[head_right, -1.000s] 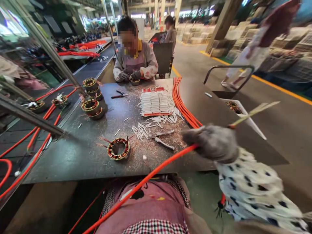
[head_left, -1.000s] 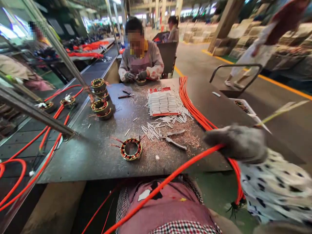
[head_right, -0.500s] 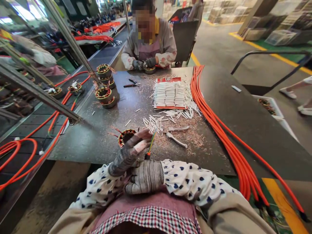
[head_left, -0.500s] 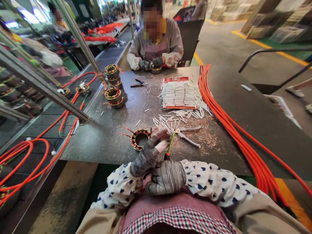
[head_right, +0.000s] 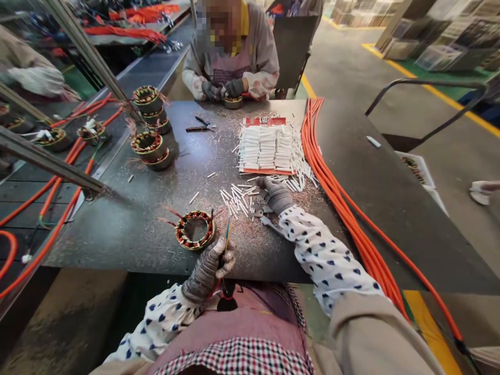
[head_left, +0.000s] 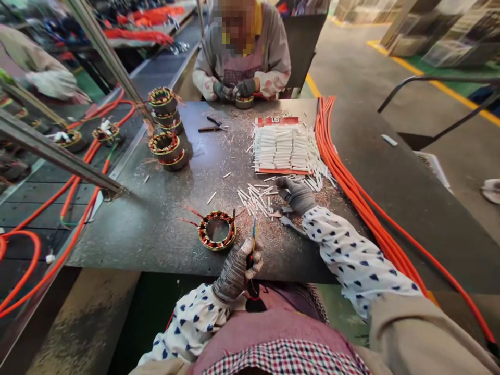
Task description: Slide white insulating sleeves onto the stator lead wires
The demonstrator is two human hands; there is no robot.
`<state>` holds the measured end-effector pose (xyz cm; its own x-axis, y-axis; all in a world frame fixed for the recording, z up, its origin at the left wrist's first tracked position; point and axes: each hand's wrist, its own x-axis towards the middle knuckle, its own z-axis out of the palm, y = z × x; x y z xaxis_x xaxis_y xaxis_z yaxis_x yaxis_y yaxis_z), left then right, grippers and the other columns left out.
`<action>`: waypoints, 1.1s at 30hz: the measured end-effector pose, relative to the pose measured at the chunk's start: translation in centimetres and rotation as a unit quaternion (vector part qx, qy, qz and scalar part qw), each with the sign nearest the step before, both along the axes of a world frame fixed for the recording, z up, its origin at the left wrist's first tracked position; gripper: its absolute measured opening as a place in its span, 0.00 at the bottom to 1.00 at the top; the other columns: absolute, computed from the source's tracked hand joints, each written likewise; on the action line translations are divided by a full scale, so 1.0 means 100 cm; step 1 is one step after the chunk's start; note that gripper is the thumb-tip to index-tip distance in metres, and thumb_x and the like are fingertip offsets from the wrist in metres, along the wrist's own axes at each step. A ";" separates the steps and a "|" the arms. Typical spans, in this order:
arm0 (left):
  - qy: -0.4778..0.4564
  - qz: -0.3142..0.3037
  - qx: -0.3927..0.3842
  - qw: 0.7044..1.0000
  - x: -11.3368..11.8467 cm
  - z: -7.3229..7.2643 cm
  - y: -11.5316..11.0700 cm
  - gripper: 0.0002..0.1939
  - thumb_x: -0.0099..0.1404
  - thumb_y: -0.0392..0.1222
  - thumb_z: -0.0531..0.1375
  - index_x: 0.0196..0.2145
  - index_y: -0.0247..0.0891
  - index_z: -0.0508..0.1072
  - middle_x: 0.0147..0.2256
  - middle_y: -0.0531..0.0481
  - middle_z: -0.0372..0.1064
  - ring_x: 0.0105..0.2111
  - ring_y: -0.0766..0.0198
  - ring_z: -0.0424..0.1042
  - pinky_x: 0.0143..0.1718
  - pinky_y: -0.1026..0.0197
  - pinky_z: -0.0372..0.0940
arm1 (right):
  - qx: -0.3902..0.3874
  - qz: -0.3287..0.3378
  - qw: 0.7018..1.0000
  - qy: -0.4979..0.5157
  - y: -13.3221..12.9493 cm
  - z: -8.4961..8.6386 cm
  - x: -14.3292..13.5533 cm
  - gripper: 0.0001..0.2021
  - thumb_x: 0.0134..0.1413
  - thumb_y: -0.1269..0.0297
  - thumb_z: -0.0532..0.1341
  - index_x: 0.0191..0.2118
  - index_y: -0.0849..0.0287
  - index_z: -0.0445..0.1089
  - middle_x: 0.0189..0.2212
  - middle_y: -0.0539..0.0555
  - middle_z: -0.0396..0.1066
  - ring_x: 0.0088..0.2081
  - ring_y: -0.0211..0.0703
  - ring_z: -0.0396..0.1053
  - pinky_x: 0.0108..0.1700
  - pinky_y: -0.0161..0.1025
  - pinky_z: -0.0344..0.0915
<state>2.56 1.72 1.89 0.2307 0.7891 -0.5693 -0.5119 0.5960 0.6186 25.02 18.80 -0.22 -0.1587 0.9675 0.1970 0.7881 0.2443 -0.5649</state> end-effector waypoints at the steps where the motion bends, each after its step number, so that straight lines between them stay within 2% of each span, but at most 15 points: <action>1: -0.001 0.009 -0.004 1.000 0.002 -0.001 0.000 0.37 0.44 0.70 0.75 0.35 0.33 0.75 0.23 0.56 0.64 0.19 0.75 0.60 0.16 0.72 0.47 | -0.014 -0.006 1.000 0.010 0.012 -0.003 0.001 0.10 0.61 0.65 0.64 0.47 0.56 0.77 0.41 0.59 0.78 0.46 0.52 0.75 0.56 0.50 0.71; 4: 0.048 0.018 0.008 0.999 0.007 -0.003 0.003 0.35 0.46 0.70 0.74 0.35 0.34 0.75 0.24 0.55 0.67 0.18 0.74 0.62 0.15 0.72 0.49 | -0.033 -0.027 0.998 0.053 0.018 -0.010 -0.004 0.12 0.55 0.68 0.63 0.46 0.57 0.76 0.35 0.59 0.77 0.46 0.56 0.74 0.59 0.55 0.69; 6: 0.127 0.026 0.025 0.991 0.011 -0.004 0.005 0.33 0.48 0.69 0.73 0.33 0.35 0.75 0.23 0.55 0.68 0.18 0.73 0.63 0.15 0.71 0.51 | -0.031 -0.051 0.993 0.107 -0.001 -0.012 -0.010 0.16 0.59 0.63 0.60 0.53 0.55 0.72 0.36 0.57 0.75 0.43 0.53 0.74 0.55 0.53 0.72; 8: 0.196 0.040 0.039 0.979 0.015 -0.006 0.005 0.30 0.50 0.69 0.71 0.31 0.36 0.75 0.21 0.54 0.68 0.17 0.72 0.63 0.16 0.70 0.54 | -0.044 -0.061 0.976 0.204 -0.031 -0.011 -0.018 0.21 0.64 0.57 0.57 0.61 0.50 0.64 0.38 0.53 0.73 0.39 0.48 0.74 0.47 0.48 0.76; 10: 0.236 0.056 0.051 0.969 0.019 -0.008 0.004 0.28 0.53 0.68 0.69 0.30 0.36 0.75 0.20 0.55 0.67 0.16 0.71 0.62 0.17 0.68 0.57 | -0.089 -0.062 0.924 0.368 -0.062 -0.005 -0.027 0.25 0.62 0.52 0.60 0.63 0.43 0.59 0.40 0.49 0.71 0.37 0.44 0.75 0.41 0.45 0.78; 13: 0.264 0.056 0.076 0.960 0.023 -0.011 0.000 0.26 0.56 0.66 0.67 0.31 0.37 0.76 0.21 0.53 0.69 0.17 0.70 0.63 0.18 0.68 0.58 | -0.143 -0.086 0.789 0.591 -0.093 0.009 -0.041 0.28 0.53 0.54 0.71 0.58 0.40 0.63 0.40 0.45 0.70 0.38 0.41 0.76 0.42 0.46 0.80; 14: 0.272 0.055 0.085 0.957 0.024 -0.012 -0.002 0.25 0.58 0.65 0.67 0.31 0.37 0.76 0.21 0.53 0.69 0.17 0.70 0.63 0.18 0.68 0.58 | -0.147 -0.095 0.764 0.621 -0.098 0.013 -0.045 0.27 0.52 0.55 0.72 0.56 0.40 0.65 0.40 0.45 0.70 0.39 0.41 0.76 0.43 0.46 0.80; 16: 0.286 0.053 0.097 0.952 0.026 -0.014 -0.005 0.23 0.59 0.64 0.66 0.31 0.38 0.76 0.21 0.52 0.70 0.18 0.69 0.64 0.20 0.67 0.59 | -0.147 -0.103 0.740 0.648 -0.103 0.019 -0.049 0.25 0.52 0.57 0.72 0.55 0.40 0.66 0.39 0.44 0.70 0.39 0.39 0.76 0.44 0.46 0.81; 19: 0.299 0.051 0.103 0.947 0.027 -0.013 -0.009 0.23 0.60 0.63 0.66 0.30 0.38 0.76 0.22 0.52 0.69 0.19 0.68 0.64 0.20 0.66 0.60 | -0.149 -0.110 0.724 0.665 -0.105 0.024 -0.050 0.25 0.51 0.58 0.72 0.55 0.40 0.67 0.38 0.43 0.71 0.38 0.38 0.75 0.44 0.46 0.81; 22: 0.303 0.051 0.102 0.946 0.029 -0.011 -0.010 0.23 0.61 0.63 0.65 0.31 0.38 0.76 0.22 0.52 0.69 0.18 0.68 0.63 0.19 0.66 0.59 | -0.150 -0.112 0.721 0.667 -0.106 0.027 -0.047 0.25 0.51 0.58 0.72 0.54 0.42 0.67 0.38 0.44 0.71 0.38 0.38 0.75 0.43 0.45 0.80; 27: 0.308 0.045 0.111 0.944 0.031 -0.010 -0.012 0.23 0.60 0.64 0.65 0.31 0.38 0.76 0.22 0.53 0.68 0.18 0.68 0.63 0.20 0.65 0.58 | -0.146 -0.100 0.743 0.646 -0.109 0.027 -0.043 0.26 0.53 0.57 0.72 0.56 0.42 0.66 0.38 0.44 0.70 0.36 0.39 0.75 0.40 0.44 0.79; 29: 0.311 0.040 0.118 0.942 0.029 -0.009 -0.012 0.22 0.63 0.63 0.63 0.32 0.39 0.76 0.22 0.52 0.68 0.19 0.66 0.63 0.21 0.64 0.59 | -0.136 -0.056 0.770 0.621 -0.116 0.024 -0.046 0.26 0.54 0.56 0.72 0.57 0.41 0.65 0.39 0.45 0.71 0.37 0.40 0.75 0.41 0.42 0.79; 30: 0.314 0.041 0.121 0.941 0.027 -0.009 -0.011 0.21 0.64 0.62 0.63 0.33 0.40 0.76 0.23 0.51 0.69 0.21 0.64 0.65 0.22 0.63 0.60 | -0.127 -0.013 0.793 0.596 -0.122 0.022 -0.048 0.26 0.56 0.56 0.71 0.57 0.41 0.65 0.40 0.46 0.72 0.38 0.40 0.75 0.42 0.42 0.78; 33: 0.329 0.065 0.134 0.933 0.018 -0.007 -0.010 0.16 0.57 0.55 0.70 0.36 0.43 0.77 0.33 0.45 0.75 0.36 0.54 0.74 0.33 0.58 0.68 | -0.097 0.154 0.874 0.450 -0.141 0.015 -0.057 0.24 0.64 0.54 0.65 0.62 0.45 0.61 0.40 0.50 0.73 0.39 0.43 0.75 0.44 0.43 0.77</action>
